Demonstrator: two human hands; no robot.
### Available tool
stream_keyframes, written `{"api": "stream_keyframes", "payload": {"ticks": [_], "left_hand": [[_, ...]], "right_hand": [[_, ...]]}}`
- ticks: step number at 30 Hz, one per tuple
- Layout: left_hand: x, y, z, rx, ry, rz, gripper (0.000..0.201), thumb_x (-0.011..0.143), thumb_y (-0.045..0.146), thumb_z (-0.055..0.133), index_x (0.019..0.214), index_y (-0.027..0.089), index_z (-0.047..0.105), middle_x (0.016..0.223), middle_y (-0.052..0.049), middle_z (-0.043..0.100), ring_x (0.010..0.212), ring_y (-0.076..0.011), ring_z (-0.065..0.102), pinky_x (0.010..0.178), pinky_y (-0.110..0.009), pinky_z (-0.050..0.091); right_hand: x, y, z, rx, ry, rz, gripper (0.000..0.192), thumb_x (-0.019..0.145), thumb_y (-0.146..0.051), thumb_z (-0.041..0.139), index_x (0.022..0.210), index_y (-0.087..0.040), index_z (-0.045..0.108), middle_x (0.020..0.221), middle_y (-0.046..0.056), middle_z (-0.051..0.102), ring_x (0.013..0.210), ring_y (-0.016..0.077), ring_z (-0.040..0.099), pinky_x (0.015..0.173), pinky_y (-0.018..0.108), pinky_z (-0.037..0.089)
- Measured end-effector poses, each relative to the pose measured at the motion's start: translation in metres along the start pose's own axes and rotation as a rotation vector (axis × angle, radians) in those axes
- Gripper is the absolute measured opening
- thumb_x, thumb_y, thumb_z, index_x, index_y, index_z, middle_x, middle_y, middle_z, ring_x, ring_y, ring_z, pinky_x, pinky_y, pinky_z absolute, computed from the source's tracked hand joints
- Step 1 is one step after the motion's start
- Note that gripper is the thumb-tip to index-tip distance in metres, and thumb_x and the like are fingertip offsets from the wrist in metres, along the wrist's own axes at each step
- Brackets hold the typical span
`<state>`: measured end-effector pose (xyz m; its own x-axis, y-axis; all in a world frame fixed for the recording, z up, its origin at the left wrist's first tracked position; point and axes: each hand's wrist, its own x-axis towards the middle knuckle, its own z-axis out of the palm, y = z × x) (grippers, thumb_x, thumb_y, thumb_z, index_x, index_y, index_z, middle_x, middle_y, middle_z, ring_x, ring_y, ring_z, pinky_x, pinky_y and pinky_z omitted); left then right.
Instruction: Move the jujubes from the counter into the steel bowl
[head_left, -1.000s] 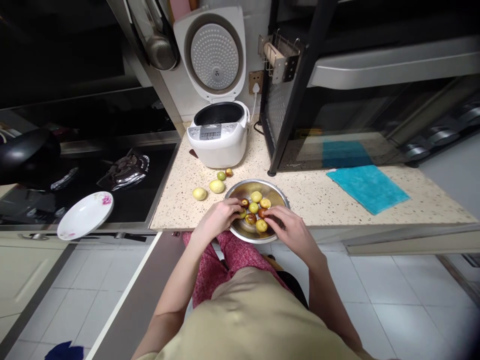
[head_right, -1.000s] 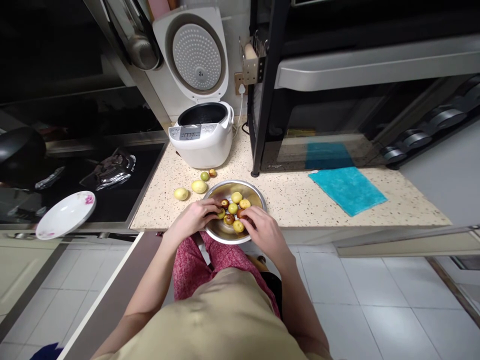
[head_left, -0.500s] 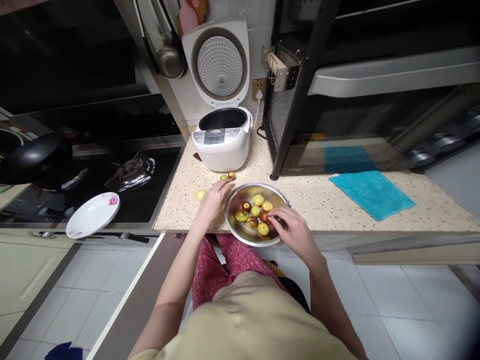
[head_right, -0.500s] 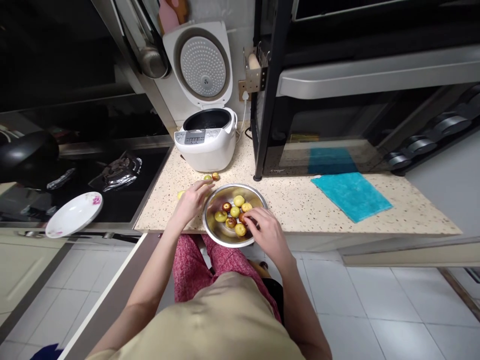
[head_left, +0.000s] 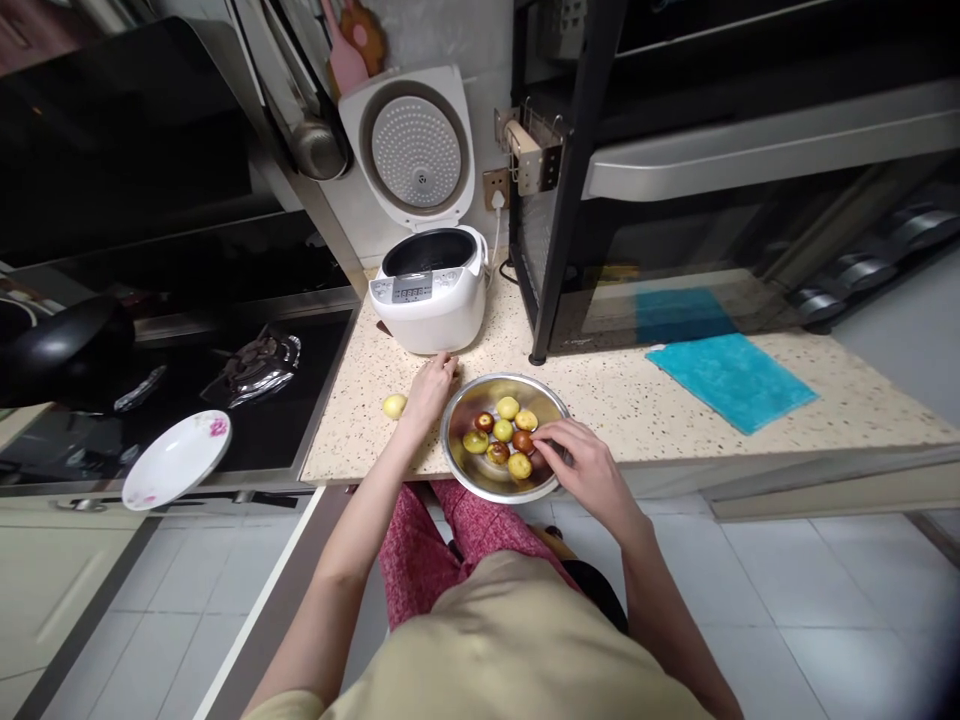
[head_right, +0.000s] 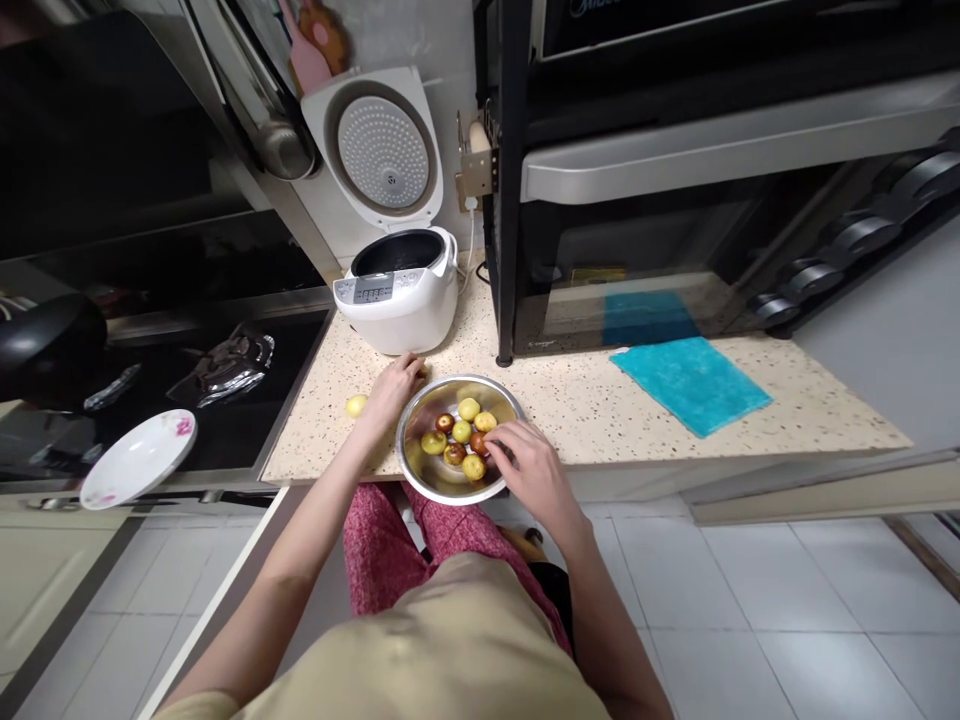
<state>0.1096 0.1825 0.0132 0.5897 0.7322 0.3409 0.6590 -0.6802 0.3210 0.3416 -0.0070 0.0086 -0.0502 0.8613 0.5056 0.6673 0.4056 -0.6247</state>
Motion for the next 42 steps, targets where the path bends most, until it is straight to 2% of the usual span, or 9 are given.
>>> {"api": "stream_keyframes", "payload": {"ticks": [5, 8, 11, 15, 18, 23, 28, 37, 42], "left_hand": [[-0.002, 0.009, -0.002, 0.020, -0.018, -0.031, 0.020, 0.102, 0.012, 0.043, 0.099, 0.018, 0.062, 0.104, -0.010, 0.067, 0.090, -0.0228, 0.063, 0.088, -0.040, 0.053], [-0.003, 0.011, -0.003, -0.007, -0.018, -0.025, 0.019, 0.102, 0.013, 0.045, 0.098, 0.019, 0.062, 0.101, -0.008, 0.067, 0.090, -0.0229, 0.063, 0.086, -0.039, 0.053], [-0.004, 0.011, -0.007, -0.041, 0.002, -0.025, 0.015, 0.102, 0.015, 0.049, 0.103, 0.018, 0.064, 0.107, -0.009, 0.068, 0.093, -0.0226, 0.065, 0.085, -0.038, 0.055], [-0.010, 0.022, -0.020, -0.110, 0.141, -0.005, 0.015, 0.101, 0.018, 0.059, 0.115, 0.017, 0.064, 0.117, -0.011, 0.069, 0.103, -0.0221, 0.068, 0.093, -0.039, 0.057], [-0.019, 0.040, -0.027, -0.149, 0.244, 0.077, 0.019, 0.100, 0.019, 0.064, 0.119, 0.017, 0.065, 0.118, -0.011, 0.071, 0.109, -0.0232, 0.069, 0.096, -0.042, 0.059], [-0.032, 0.062, -0.022, -0.136, 0.071, 0.142, 0.021, 0.100, 0.015, 0.062, 0.118, 0.018, 0.070, 0.120, -0.011, 0.073, 0.108, -0.0245, 0.072, 0.096, -0.045, 0.062], [-0.035, 0.061, -0.012, -0.121, -0.046, 0.120, 0.025, 0.098, 0.011, 0.060, 0.118, 0.019, 0.073, 0.124, -0.009, 0.074, 0.111, -0.0255, 0.074, 0.098, -0.043, 0.062], [-0.039, 0.058, -0.009, -0.030, -0.041, 0.147, 0.032, 0.103, 0.010, 0.049, 0.120, 0.019, 0.074, 0.125, -0.009, 0.076, 0.110, -0.0232, 0.075, 0.093, -0.038, 0.064], [-0.041, 0.060, -0.010, -0.021, -0.078, 0.143, 0.033, 0.102, 0.007, 0.048, 0.118, 0.018, 0.075, 0.125, -0.010, 0.077, 0.114, -0.0250, 0.075, 0.096, -0.040, 0.063]], "right_hand": [[0.002, -0.001, 0.000, -0.005, 0.001, 0.013, 0.017, 0.103, -0.020, 0.054, 0.095, -0.024, 0.068, 0.096, 0.006, 0.076, 0.091, 0.0240, 0.071, 0.084, 0.040, 0.057], [0.002, -0.001, 0.000, -0.005, 0.004, 0.010, 0.017, 0.103, -0.021, 0.053, 0.095, -0.024, 0.068, 0.096, 0.006, 0.077, 0.091, 0.0241, 0.071, 0.084, 0.040, 0.057], [0.002, -0.001, 0.001, -0.007, 0.012, 0.022, 0.019, 0.103, -0.022, 0.053, 0.095, -0.024, 0.069, 0.096, 0.007, 0.077, 0.091, 0.0246, 0.072, 0.084, 0.041, 0.058], [0.001, -0.001, 0.001, -0.006, 0.018, 0.027, 0.018, 0.103, -0.022, 0.053, 0.095, -0.024, 0.069, 0.097, 0.007, 0.077, 0.092, 0.0249, 0.071, 0.086, 0.042, 0.057], [0.002, -0.002, 0.002, -0.008, 0.008, 0.028, 0.017, 0.103, -0.022, 0.053, 0.095, -0.024, 0.069, 0.097, 0.006, 0.077, 0.092, 0.0246, 0.071, 0.085, 0.041, 0.056], [0.004, -0.003, 0.003, -0.015, -0.005, 0.034, 0.017, 0.103, -0.023, 0.054, 0.095, -0.024, 0.069, 0.097, 0.006, 0.077, 0.092, 0.0247, 0.071, 0.087, 0.042, 0.055], [0.004, -0.002, 0.004, -0.013, -0.009, 0.032, 0.020, 0.104, -0.024, 0.052, 0.094, -0.024, 0.069, 0.096, 0.006, 0.077, 0.091, 0.0245, 0.071, 0.086, 0.042, 0.055], [0.005, -0.003, 0.005, -0.007, -0.025, 0.041, 0.017, 0.103, -0.023, 0.054, 0.094, -0.024, 0.068, 0.096, 0.005, 0.077, 0.091, 0.0247, 0.071, 0.087, 0.042, 0.054], [0.005, -0.003, 0.005, -0.001, -0.017, 0.038, 0.018, 0.104, -0.024, 0.053, 0.094, -0.024, 0.068, 0.096, 0.006, 0.077, 0.091, 0.0244, 0.071, 0.086, 0.042, 0.054]]}}
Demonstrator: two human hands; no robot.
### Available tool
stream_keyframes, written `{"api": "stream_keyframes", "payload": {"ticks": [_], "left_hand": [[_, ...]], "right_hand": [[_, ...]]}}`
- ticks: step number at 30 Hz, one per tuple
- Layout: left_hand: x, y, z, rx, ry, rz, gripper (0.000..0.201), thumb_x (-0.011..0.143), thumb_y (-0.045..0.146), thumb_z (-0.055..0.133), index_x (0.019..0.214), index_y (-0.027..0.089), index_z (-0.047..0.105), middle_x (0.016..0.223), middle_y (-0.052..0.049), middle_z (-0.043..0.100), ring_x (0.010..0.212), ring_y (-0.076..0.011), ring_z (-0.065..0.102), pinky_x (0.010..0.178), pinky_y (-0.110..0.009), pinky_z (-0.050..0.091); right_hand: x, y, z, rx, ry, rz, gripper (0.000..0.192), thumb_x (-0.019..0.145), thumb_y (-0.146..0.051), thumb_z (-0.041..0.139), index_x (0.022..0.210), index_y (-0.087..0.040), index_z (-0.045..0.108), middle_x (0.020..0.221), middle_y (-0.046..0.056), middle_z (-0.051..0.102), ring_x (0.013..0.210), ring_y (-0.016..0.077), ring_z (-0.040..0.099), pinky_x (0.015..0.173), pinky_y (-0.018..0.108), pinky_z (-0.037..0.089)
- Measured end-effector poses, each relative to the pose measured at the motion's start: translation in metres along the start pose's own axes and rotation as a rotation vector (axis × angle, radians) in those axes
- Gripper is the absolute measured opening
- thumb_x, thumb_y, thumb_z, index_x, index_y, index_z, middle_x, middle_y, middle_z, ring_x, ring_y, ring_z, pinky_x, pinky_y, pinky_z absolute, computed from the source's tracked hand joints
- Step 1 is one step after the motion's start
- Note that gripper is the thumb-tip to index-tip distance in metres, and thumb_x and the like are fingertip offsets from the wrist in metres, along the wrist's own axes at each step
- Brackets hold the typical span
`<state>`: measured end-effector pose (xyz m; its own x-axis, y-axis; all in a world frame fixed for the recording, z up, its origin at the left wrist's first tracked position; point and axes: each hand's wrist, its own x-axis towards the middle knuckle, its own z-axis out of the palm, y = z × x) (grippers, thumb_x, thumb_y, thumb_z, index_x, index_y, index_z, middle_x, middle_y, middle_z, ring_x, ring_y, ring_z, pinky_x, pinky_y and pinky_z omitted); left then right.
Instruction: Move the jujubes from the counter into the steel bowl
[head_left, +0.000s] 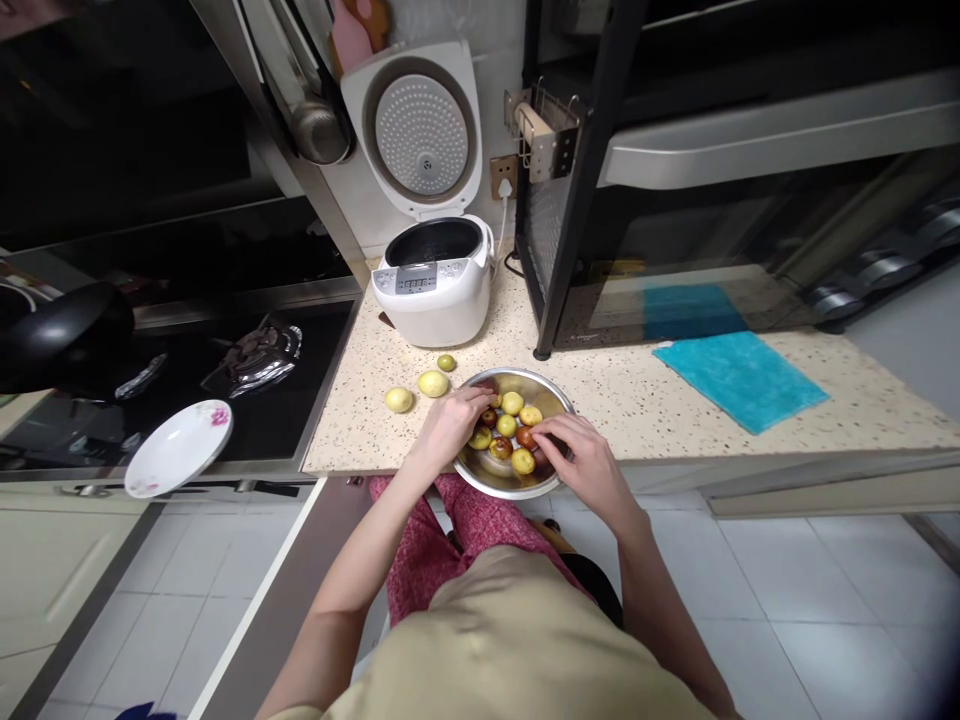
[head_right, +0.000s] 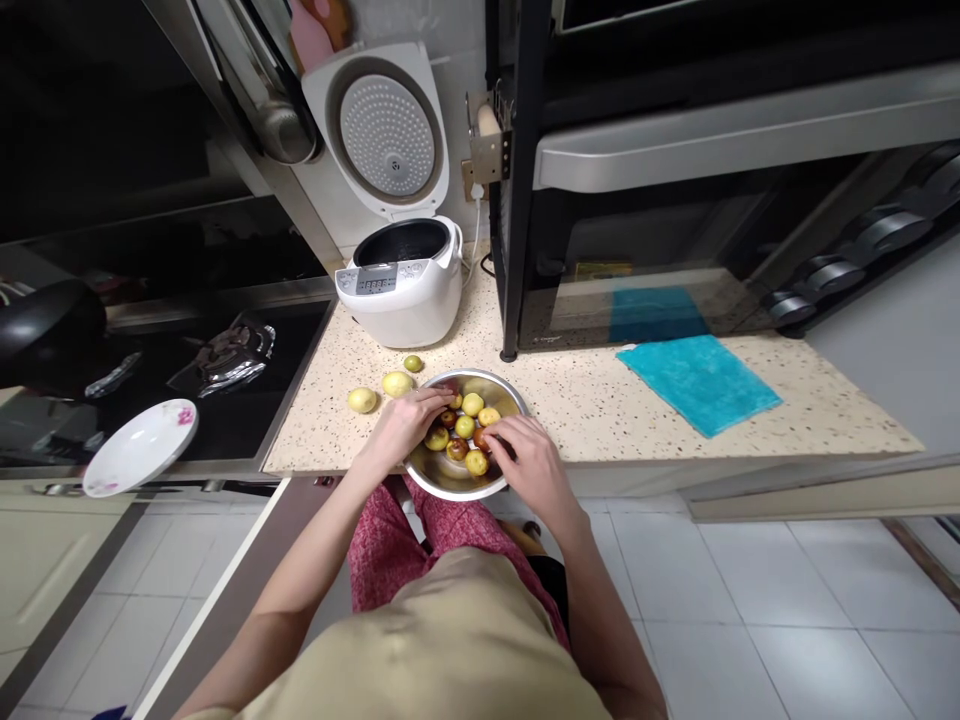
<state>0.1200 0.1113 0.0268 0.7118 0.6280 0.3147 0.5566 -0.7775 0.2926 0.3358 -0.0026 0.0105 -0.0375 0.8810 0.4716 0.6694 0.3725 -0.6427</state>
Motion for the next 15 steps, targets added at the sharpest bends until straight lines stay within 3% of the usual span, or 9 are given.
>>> {"api": "stream_keyframes", "payload": {"ticks": [5, 9, 12, 15], "left_hand": [[0.001, 0.002, -0.002, -0.041, -0.078, 0.035, 0.033, 0.101, 0.004, 0.048, 0.116, 0.016, 0.075, 0.123, -0.010, 0.078, 0.115, -0.0249, 0.074, 0.099, -0.039, 0.062], [0.002, -0.003, -0.008, -0.064, 0.014, 0.057, 0.033, 0.102, 0.006, 0.047, 0.118, 0.015, 0.075, 0.126, -0.011, 0.077, 0.117, -0.0236, 0.073, 0.101, -0.039, 0.061], [0.004, -0.014, -0.019, -0.017, 0.108, -0.044, 0.034, 0.102, 0.007, 0.047, 0.123, 0.016, 0.073, 0.132, -0.012, 0.073, 0.119, -0.0237, 0.072, 0.104, -0.041, 0.060], [0.011, -0.030, -0.030, 0.094, 0.072, -0.257, 0.034, 0.103, 0.009, 0.046, 0.126, 0.016, 0.072, 0.139, -0.012, 0.070, 0.121, -0.0249, 0.070, 0.103, -0.040, 0.058]], "right_hand": [[0.000, 0.000, -0.001, -0.005, -0.013, -0.001, 0.018, 0.103, -0.022, 0.053, 0.094, -0.024, 0.068, 0.095, 0.006, 0.077, 0.091, 0.0242, 0.071, 0.087, 0.041, 0.054], [0.000, 0.001, 0.000, -0.002, -0.003, -0.021, 0.017, 0.104, -0.021, 0.054, 0.095, -0.023, 0.068, 0.096, 0.005, 0.077, 0.090, 0.0235, 0.071, 0.087, 0.040, 0.053], [-0.001, 0.002, 0.001, -0.002, 0.016, -0.034, 0.017, 0.103, -0.021, 0.054, 0.095, -0.023, 0.068, 0.095, 0.005, 0.076, 0.090, 0.0235, 0.071, 0.086, 0.040, 0.053], [-0.001, 0.002, 0.002, -0.001, 0.032, -0.041, 0.016, 0.103, -0.021, 0.055, 0.095, -0.023, 0.068, 0.094, 0.005, 0.076, 0.089, 0.0235, 0.071, 0.085, 0.039, 0.053]]}}
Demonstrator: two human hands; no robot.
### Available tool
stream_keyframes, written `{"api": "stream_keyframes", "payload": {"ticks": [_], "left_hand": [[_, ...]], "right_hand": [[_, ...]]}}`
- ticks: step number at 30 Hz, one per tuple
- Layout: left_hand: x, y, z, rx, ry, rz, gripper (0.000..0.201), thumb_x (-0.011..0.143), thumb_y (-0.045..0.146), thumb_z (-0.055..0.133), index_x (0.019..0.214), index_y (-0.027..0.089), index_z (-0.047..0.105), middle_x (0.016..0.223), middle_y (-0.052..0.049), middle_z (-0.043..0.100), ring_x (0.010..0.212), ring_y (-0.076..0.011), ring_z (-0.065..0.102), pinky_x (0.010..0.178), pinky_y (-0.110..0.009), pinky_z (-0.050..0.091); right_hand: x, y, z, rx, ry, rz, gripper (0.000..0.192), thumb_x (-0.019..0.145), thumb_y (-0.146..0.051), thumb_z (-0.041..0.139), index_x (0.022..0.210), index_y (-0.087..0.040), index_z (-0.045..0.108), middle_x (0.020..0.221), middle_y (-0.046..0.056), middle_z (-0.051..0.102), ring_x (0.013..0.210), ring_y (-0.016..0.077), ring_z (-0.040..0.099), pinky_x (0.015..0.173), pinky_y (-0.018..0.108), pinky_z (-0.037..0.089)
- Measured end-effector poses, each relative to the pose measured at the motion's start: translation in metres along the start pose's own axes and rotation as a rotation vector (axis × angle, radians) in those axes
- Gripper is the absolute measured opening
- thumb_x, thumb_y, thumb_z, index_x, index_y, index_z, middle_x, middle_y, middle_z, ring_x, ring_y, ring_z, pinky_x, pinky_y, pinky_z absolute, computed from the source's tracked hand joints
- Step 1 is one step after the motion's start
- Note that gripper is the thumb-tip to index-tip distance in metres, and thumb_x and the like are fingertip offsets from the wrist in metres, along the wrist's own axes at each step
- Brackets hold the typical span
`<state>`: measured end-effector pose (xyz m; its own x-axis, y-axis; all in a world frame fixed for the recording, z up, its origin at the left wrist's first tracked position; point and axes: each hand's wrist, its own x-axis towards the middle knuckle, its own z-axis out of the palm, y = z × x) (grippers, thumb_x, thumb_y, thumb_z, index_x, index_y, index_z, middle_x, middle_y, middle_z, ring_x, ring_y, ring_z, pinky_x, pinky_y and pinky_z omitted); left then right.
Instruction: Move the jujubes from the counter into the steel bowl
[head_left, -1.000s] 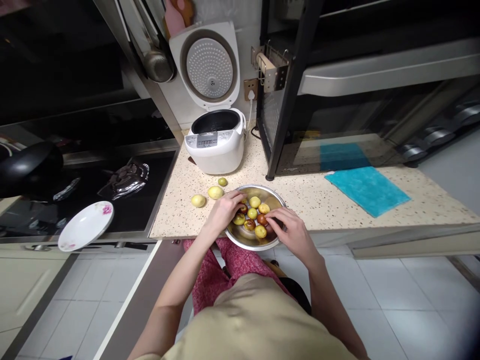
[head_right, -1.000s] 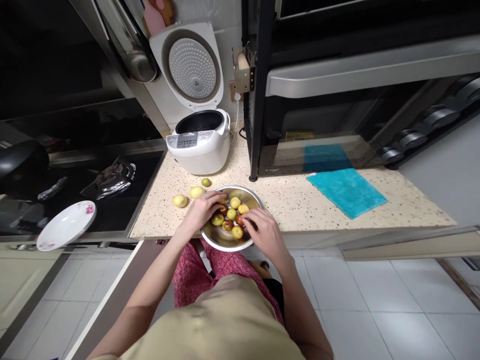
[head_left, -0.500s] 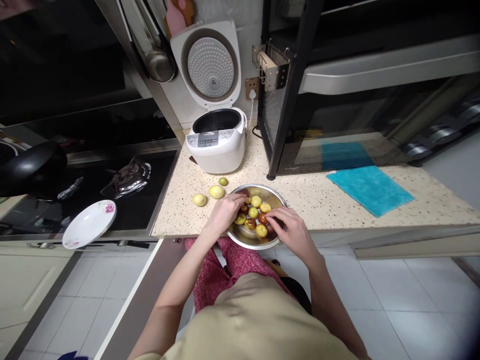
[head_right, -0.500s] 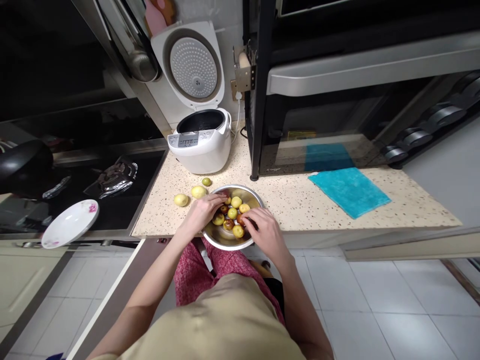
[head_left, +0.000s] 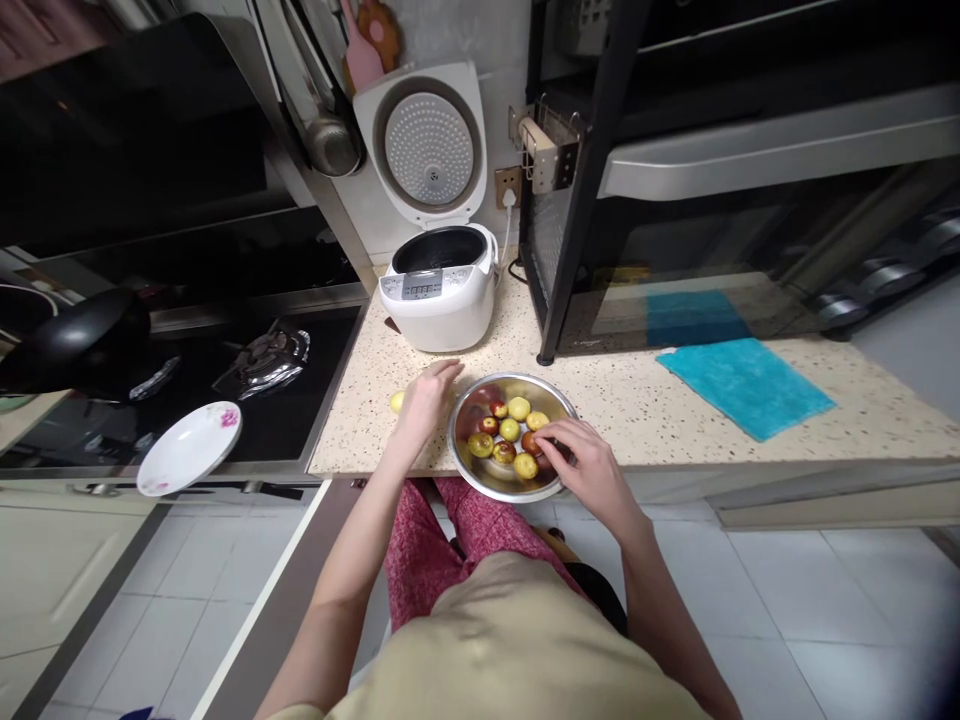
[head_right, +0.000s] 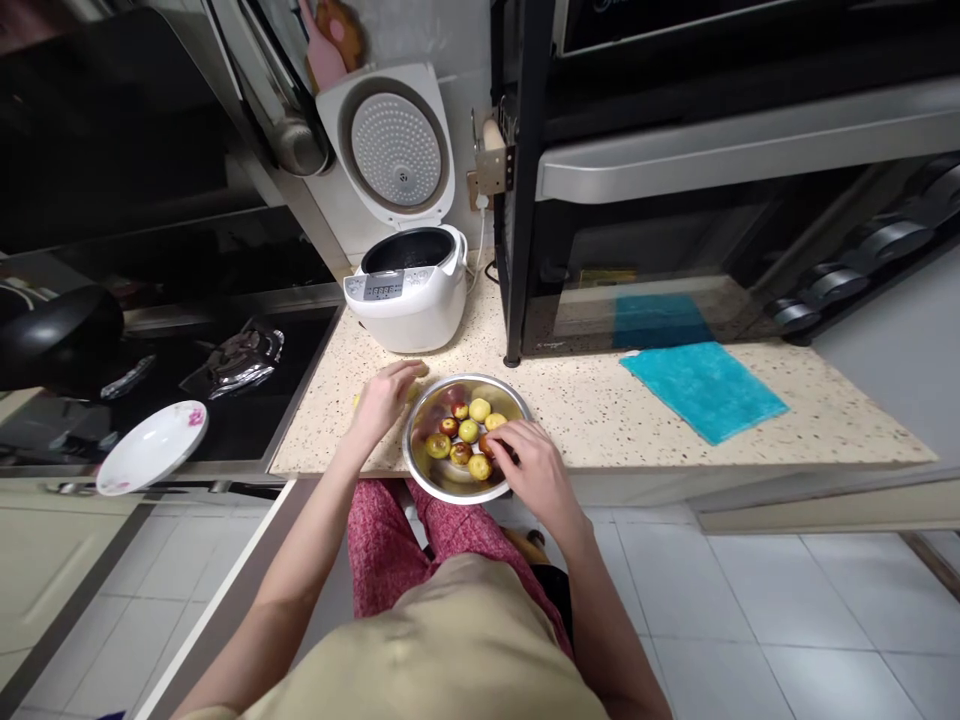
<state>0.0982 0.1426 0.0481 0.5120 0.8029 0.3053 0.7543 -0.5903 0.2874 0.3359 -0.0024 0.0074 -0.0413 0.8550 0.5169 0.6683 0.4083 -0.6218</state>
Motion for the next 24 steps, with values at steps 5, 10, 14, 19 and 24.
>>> {"api": "stream_keyframes", "payload": {"ticks": [5, 10, 14, 19, 24], "left_hand": [[0.025, -0.019, 0.004, 0.096, -0.108, -0.133, 0.029, 0.102, 0.018, 0.055, 0.125, 0.019, 0.072, 0.135, -0.012, 0.072, 0.111, -0.0272, 0.073, 0.096, -0.038, 0.058], [0.042, -0.017, 0.022, 0.138, -0.157, -0.192, 0.022, 0.099, 0.023, 0.059, 0.109, 0.016, 0.077, 0.118, -0.016, 0.076, 0.096, -0.0304, 0.073, 0.084, -0.040, 0.057], [0.046, -0.012, 0.032, 0.131, -0.153, -0.225, 0.021, 0.092, 0.010, 0.057, 0.093, 0.013, 0.078, 0.101, -0.017, 0.076, 0.087, -0.0287, 0.071, 0.078, -0.039, 0.056], [0.040, -0.008, 0.025, 0.043, -0.039, -0.186, 0.021, 0.094, 0.012, 0.059, 0.106, 0.013, 0.076, 0.112, -0.014, 0.070, 0.089, -0.0231, 0.069, 0.084, -0.038, 0.059], [0.005, 0.009, -0.005, -0.142, 0.138, -0.076, 0.027, 0.097, 0.018, 0.066, 0.123, 0.016, 0.072, 0.120, -0.012, 0.062, 0.105, -0.0225, 0.067, 0.096, -0.042, 0.060]], "right_hand": [[-0.001, -0.001, -0.001, 0.003, 0.036, -0.021, 0.014, 0.103, -0.019, 0.056, 0.096, -0.024, 0.068, 0.095, 0.005, 0.077, 0.090, 0.0234, 0.071, 0.085, 0.039, 0.054], [-0.003, -0.002, -0.005, -0.014, 0.080, -0.028, 0.014, 0.102, -0.019, 0.057, 0.096, -0.023, 0.068, 0.094, 0.005, 0.076, 0.090, 0.0233, 0.071, 0.083, 0.039, 0.055], [-0.006, -0.002, -0.009, -0.027, 0.100, -0.019, 0.012, 0.102, -0.018, 0.058, 0.096, -0.023, 0.068, 0.093, 0.004, 0.076, 0.088, 0.0225, 0.071, 0.083, 0.038, 0.054], [-0.010, -0.002, -0.012, -0.046, 0.125, -0.015, 0.012, 0.102, -0.018, 0.059, 0.096, -0.024, 0.068, 0.091, 0.004, 0.075, 0.088, 0.0221, 0.071, 0.082, 0.037, 0.054], [-0.009, -0.003, -0.010, -0.047, 0.147, -0.015, 0.012, 0.101, -0.018, 0.060, 0.095, -0.024, 0.068, 0.091, 0.004, 0.075, 0.088, 0.0219, 0.070, 0.083, 0.038, 0.054]]}}
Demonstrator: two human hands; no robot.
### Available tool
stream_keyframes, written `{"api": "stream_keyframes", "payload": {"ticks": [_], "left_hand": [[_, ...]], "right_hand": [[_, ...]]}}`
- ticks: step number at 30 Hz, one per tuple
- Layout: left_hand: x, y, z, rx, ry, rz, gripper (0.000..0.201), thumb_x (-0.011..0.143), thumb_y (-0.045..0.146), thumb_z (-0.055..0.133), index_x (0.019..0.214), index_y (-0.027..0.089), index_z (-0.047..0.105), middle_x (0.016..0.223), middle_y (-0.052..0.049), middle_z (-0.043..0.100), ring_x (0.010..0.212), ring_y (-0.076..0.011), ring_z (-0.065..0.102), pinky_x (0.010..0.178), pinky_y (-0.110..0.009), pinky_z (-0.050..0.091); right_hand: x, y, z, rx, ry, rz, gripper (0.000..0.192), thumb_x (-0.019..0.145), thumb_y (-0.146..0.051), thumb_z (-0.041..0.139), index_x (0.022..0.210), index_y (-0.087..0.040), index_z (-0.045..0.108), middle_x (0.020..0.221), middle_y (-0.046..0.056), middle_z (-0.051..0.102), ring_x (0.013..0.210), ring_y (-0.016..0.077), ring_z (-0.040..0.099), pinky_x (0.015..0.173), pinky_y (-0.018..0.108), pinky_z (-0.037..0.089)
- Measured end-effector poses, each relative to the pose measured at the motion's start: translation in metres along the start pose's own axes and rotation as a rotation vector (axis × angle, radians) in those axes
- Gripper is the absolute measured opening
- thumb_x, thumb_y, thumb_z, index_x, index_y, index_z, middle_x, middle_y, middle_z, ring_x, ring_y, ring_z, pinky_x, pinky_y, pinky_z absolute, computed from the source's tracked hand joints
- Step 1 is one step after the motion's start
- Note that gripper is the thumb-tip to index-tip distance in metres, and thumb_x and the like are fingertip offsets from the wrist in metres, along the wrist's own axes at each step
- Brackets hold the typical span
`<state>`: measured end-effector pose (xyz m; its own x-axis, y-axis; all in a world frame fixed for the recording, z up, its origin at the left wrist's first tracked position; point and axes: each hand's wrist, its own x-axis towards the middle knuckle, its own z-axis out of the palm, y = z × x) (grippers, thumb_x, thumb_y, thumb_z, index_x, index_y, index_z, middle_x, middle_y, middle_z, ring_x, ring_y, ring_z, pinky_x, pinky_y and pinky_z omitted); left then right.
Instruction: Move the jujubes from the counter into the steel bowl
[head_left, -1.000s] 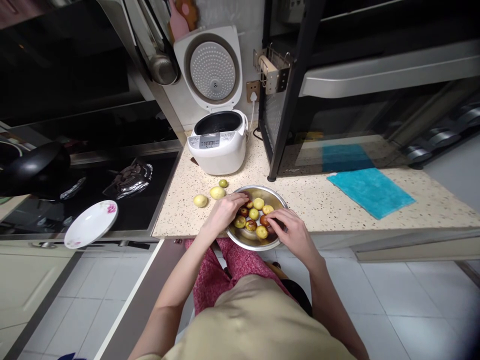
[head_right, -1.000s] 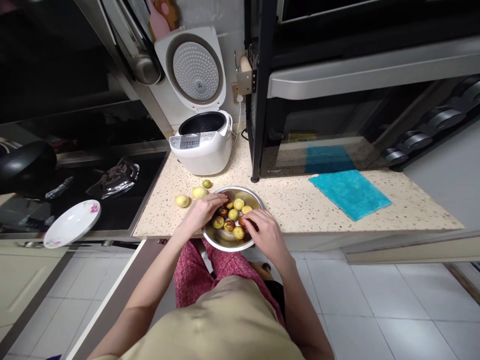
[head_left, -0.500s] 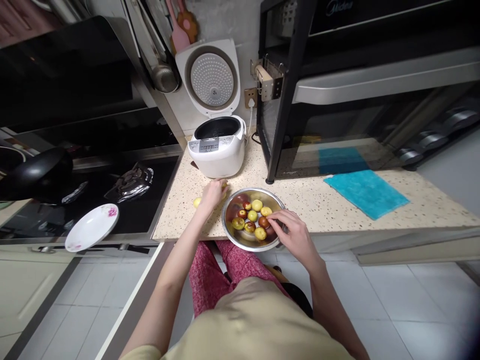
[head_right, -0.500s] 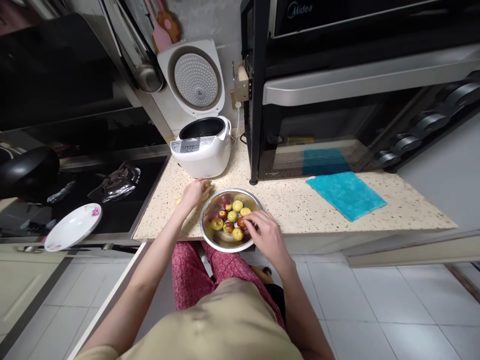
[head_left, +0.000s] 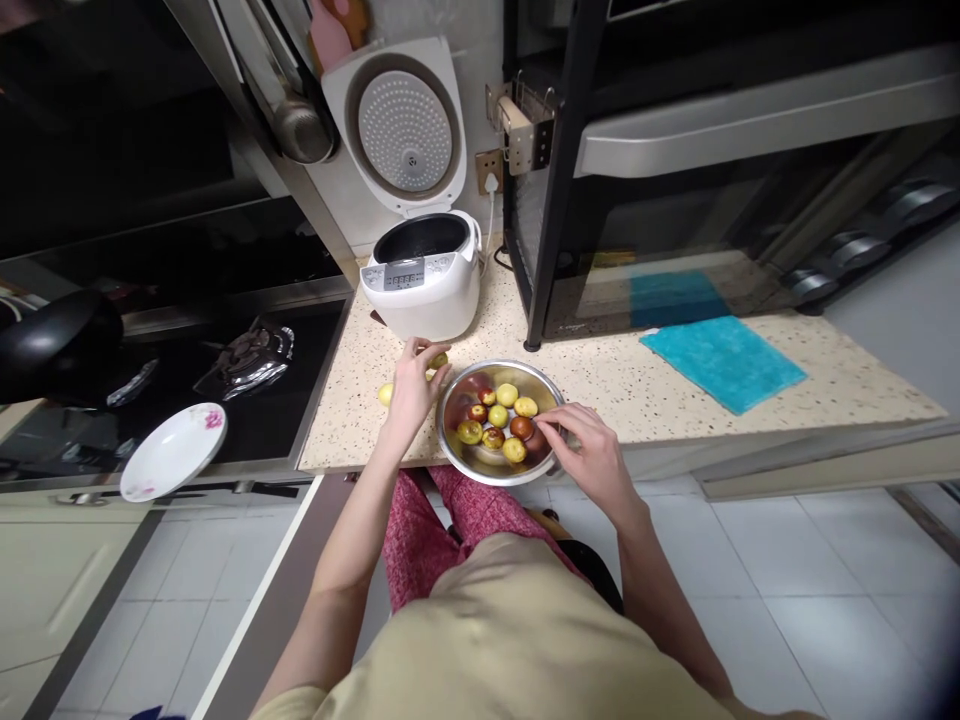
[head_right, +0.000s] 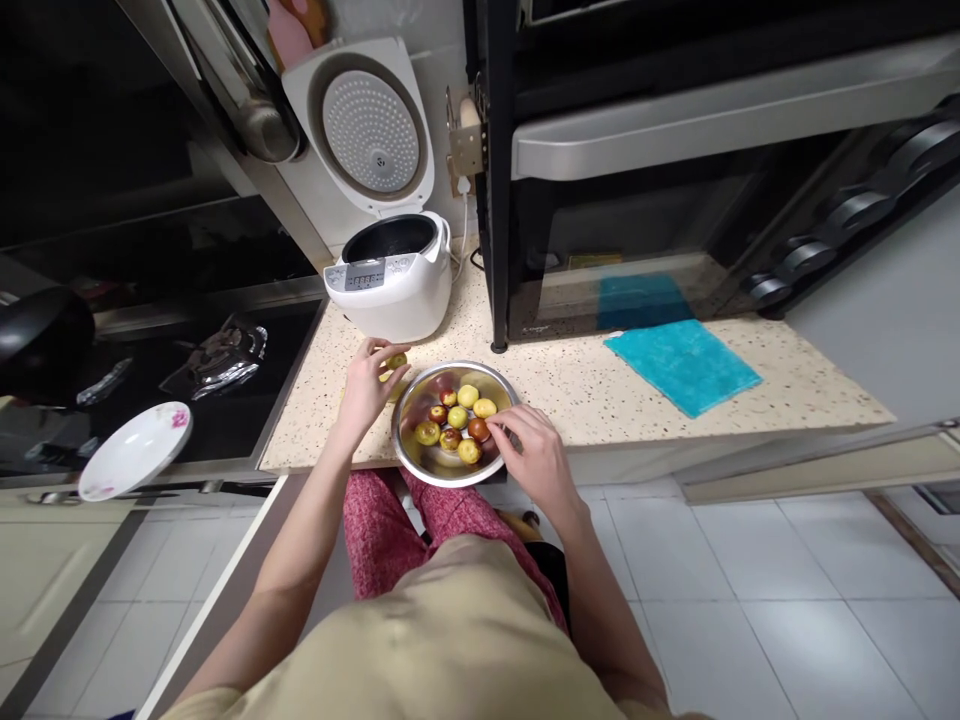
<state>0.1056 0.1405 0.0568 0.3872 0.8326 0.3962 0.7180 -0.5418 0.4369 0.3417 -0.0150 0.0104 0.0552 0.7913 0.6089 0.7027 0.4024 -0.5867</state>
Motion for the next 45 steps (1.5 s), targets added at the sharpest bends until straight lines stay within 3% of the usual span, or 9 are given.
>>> {"api": "stream_keyframes", "payload": {"ticks": [2, 5, 9, 13, 21, 27, 37, 41, 45], "left_hand": [[-0.022, 0.014, -0.012, -0.142, 0.005, 0.101, 0.026, 0.097, 0.024, 0.070, 0.123, 0.021, 0.073, 0.116, -0.009, 0.063, 0.108, -0.0240, 0.066, 0.096, -0.046, 0.061], [-0.056, 0.036, -0.022, -0.223, -0.147, 0.176, 0.026, 0.098, 0.028, 0.069, 0.124, 0.023, 0.073, 0.115, -0.008, 0.067, 0.111, -0.0252, 0.068, 0.100, -0.049, 0.060], [-0.083, 0.052, -0.017, -0.308, -0.307, 0.190, 0.030, 0.098, 0.029, 0.068, 0.127, 0.023, 0.072, 0.120, -0.009, 0.069, 0.111, -0.0248, 0.071, 0.100, -0.046, 0.060], [-0.090, 0.052, -0.005, -0.313, -0.359, 0.186, 0.026, 0.101, 0.029, 0.064, 0.124, 0.021, 0.073, 0.112, -0.009, 0.073, 0.104, -0.0239, 0.074, 0.095, -0.041, 0.062], [-0.109, 0.058, -0.008, -0.171, -0.194, 0.153, 0.026, 0.104, 0.039, 0.058, 0.116, 0.024, 0.076, 0.106, -0.007, 0.078, 0.098, -0.0241, 0.076, 0.089, -0.041, 0.065], [-0.129, 0.064, -0.003, -0.027, -0.135, 0.240, 0.028, 0.104, 0.035, 0.059, 0.123, 0.022, 0.075, 0.121, -0.008, 0.079, 0.108, -0.0253, 0.077, 0.108, -0.051, 0.059], [-0.134, 0.068, 0.004, -0.027, -0.192, 0.286, 0.041, 0.103, 0.034, 0.062, 0.142, 0.020, 0.064, 0.138, -0.012, 0.071, 0.127, -0.0283, 0.069, 0.114, -0.055, 0.054], [-0.131, 0.060, -0.002, -0.125, -0.212, 0.270, 0.048, 0.103, 0.035, 0.061, 0.149, 0.023, 0.057, 0.144, -0.012, 0.067, 0.141, -0.0292, 0.057, 0.116, -0.057, 0.051], [-0.113, 0.033, -0.007, -0.164, -0.017, 0.156, 0.043, 0.108, 0.027, 0.050, 0.151, 0.028, 0.053, 0.148, -0.010, 0.063, 0.139, -0.0246, 0.058, 0.118, -0.055, 0.049]], "right_hand": [[0.001, -0.001, 0.002, 0.010, 0.011, -0.006, 0.012, 0.101, -0.018, 0.060, 0.096, -0.024, 0.069, 0.091, 0.004, 0.076, 0.087, 0.0217, 0.070, 0.083, 0.038, 0.054], [0.003, -0.002, 0.004, 0.016, 0.018, -0.018, 0.011, 0.101, -0.018, 0.060, 0.096, -0.024, 0.069, 0.091, 0.004, 0.076, 0.087, 0.0219, 0.070, 0.081, 0.037, 0.054], [0.004, -0.004, 0.005, 0.027, 0.020, -0.034, 0.012, 0.101, -0.016, 0.061, 0.096, -0.023, 0.069, 0.090, 0.004, 0.076, 0.085, 0.0216, 0.070, 0.081, 0.037, 0.055], [0.003, -0.007, 0.004, 0.037, 0.019, -0.027, 0.012, 0.100, -0.016, 0.061, 0.096, -0.023, 0.070, 0.090, 0.005, 0.077, 0.085, 0.0215, 0.070, 0.081, 0.037, 0.055], [-0.003, -0.011, 0.000, 0.068, -0.019, 0.044, 0.018, 0.103, -0.023, 0.056, 0.095, -0.025, 0.072, 0.089, 0.005, 0.077, 0.085, 0.0228, 0.071, 0.082, 0.040, 0.056], [-0.003, -0.010, 0.004, 0.081, -0.044, 0.054, 0.018, 0.103, -0.026, 0.056, 0.095, -0.026, 0.073, 0.092, 0.006, 0.078, 0.087, 0.0235, 0.071, 0.084, 0.040, 0.056], [-0.005, -0.010, 0.009, 0.118, -0.054, 0.033, 0.015, 0.102, -0.022, 0.058, 0.095, -0.024, 0.071, 0.092, 0.005, 0.078, 0.087, 0.0228, 0.071, 0.084, 0.039, 0.054], [-0.004, -0.008, 0.010, 0.123, -0.075, 0.038, 0.015, 0.103, -0.022, 0.057, 0.096, -0.025, 0.071, 0.093, 0.005, 0.078, 0.089, 0.0231, 0.071, 0.085, 0.040, 0.054], [-0.005, -0.007, 0.009, 0.117, -0.081, 0.021, 0.015, 0.103, -0.023, 0.057, 0.097, -0.025, 0.070, 0.093, 0.005, 0.077, 0.090, 0.0235, 0.071, 0.085, 0.041, 0.054]]}}
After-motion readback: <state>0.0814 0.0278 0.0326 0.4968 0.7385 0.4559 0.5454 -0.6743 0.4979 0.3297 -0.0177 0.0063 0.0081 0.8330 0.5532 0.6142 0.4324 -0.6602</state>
